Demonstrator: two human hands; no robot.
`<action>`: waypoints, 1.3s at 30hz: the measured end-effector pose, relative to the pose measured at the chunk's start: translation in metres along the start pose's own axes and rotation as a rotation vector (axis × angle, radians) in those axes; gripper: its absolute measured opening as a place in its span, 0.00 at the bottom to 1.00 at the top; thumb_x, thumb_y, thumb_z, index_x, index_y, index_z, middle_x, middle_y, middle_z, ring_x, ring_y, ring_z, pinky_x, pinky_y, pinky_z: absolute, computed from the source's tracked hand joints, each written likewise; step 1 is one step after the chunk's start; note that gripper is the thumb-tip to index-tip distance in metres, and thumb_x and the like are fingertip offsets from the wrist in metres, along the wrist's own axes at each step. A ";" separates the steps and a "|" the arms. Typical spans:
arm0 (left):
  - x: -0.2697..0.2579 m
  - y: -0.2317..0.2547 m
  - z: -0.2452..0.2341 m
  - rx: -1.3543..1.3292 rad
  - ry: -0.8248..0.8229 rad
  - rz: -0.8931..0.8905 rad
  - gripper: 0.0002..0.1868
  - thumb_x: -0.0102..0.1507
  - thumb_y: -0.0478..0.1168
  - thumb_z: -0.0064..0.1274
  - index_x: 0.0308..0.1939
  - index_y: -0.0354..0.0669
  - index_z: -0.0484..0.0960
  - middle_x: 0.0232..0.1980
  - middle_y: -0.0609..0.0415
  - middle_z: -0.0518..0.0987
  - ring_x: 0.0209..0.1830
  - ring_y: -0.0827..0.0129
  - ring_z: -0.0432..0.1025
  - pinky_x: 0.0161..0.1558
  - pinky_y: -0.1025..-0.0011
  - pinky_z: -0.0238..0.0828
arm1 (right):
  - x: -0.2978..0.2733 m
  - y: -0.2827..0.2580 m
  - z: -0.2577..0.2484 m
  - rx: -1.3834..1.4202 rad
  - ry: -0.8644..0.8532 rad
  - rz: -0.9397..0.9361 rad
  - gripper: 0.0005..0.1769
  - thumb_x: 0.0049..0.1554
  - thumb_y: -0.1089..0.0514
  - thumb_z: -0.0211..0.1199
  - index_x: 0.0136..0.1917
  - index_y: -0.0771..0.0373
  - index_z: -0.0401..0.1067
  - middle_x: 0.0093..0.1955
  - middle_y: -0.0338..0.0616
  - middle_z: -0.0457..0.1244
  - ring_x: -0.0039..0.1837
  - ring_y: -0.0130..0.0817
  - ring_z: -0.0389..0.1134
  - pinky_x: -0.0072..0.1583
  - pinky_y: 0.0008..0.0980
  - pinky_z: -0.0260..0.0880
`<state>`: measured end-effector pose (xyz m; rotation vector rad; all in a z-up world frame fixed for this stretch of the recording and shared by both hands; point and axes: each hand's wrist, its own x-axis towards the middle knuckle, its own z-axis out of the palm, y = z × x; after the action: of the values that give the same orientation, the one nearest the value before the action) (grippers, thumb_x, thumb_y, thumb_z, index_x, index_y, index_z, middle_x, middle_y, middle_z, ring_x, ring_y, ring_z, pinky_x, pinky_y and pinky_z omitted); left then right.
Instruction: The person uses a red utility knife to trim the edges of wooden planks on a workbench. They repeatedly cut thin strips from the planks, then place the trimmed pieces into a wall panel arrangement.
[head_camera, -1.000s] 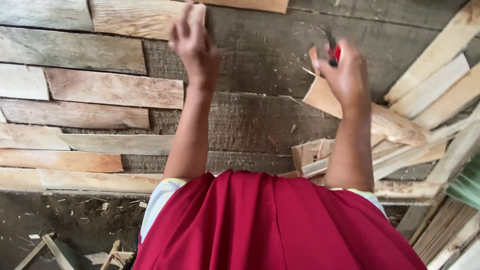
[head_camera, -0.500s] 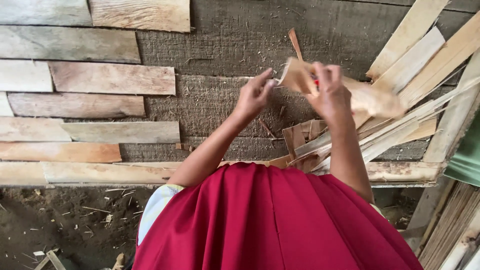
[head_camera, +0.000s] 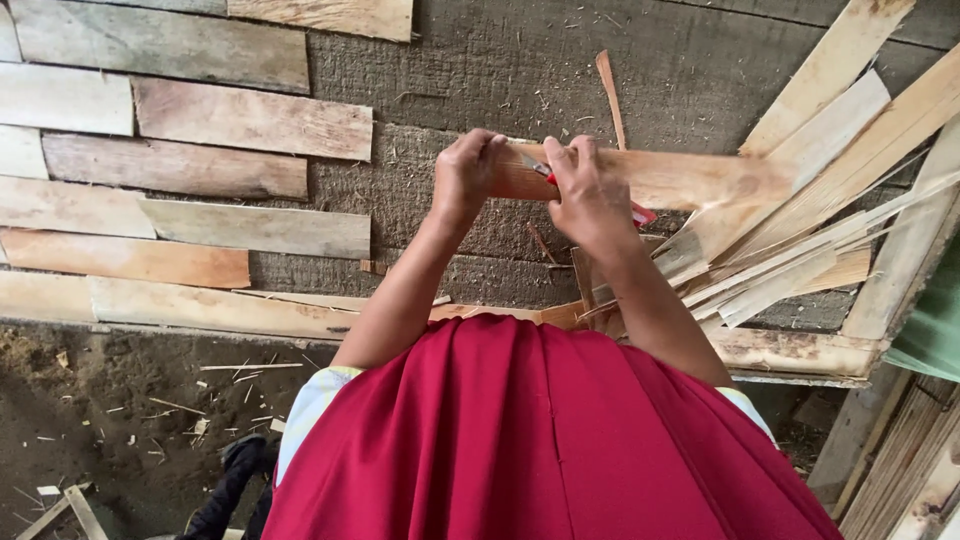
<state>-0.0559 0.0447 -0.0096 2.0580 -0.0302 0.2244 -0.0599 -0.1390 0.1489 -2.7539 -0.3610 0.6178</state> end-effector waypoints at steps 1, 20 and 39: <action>-0.004 0.001 -0.008 0.001 0.001 0.000 0.05 0.67 0.47 0.58 0.39 0.56 0.86 0.30 0.51 0.82 0.31 0.57 0.80 0.32 0.65 0.76 | -0.001 -0.001 0.004 0.000 0.000 -0.002 0.38 0.51 0.69 0.69 0.72 0.61 0.61 0.61 0.62 0.55 0.42 0.49 0.71 0.35 0.44 0.78; 0.002 0.001 0.001 -0.323 0.212 -0.616 0.22 0.68 0.54 0.49 0.28 0.44 0.81 0.24 0.55 0.76 0.28 0.68 0.66 0.36 0.64 0.67 | 0.005 -0.030 0.028 0.010 0.040 0.066 0.41 0.51 0.63 0.72 0.74 0.61 0.57 0.63 0.60 0.52 0.47 0.53 0.72 0.41 0.50 0.80; 0.004 -0.018 -0.030 0.025 0.034 -0.164 0.06 0.65 0.45 0.60 0.43 0.51 0.81 0.36 0.49 0.82 0.37 0.49 0.77 0.39 0.54 0.72 | 0.022 -0.002 0.065 -0.002 0.083 -0.029 0.41 0.55 0.72 0.66 0.77 0.61 0.55 0.69 0.68 0.49 0.45 0.49 0.71 0.37 0.44 0.78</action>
<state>-0.0540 0.0799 -0.0107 2.0687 0.1628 0.1590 -0.0695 -0.1160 0.0852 -2.7606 -0.3817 0.4940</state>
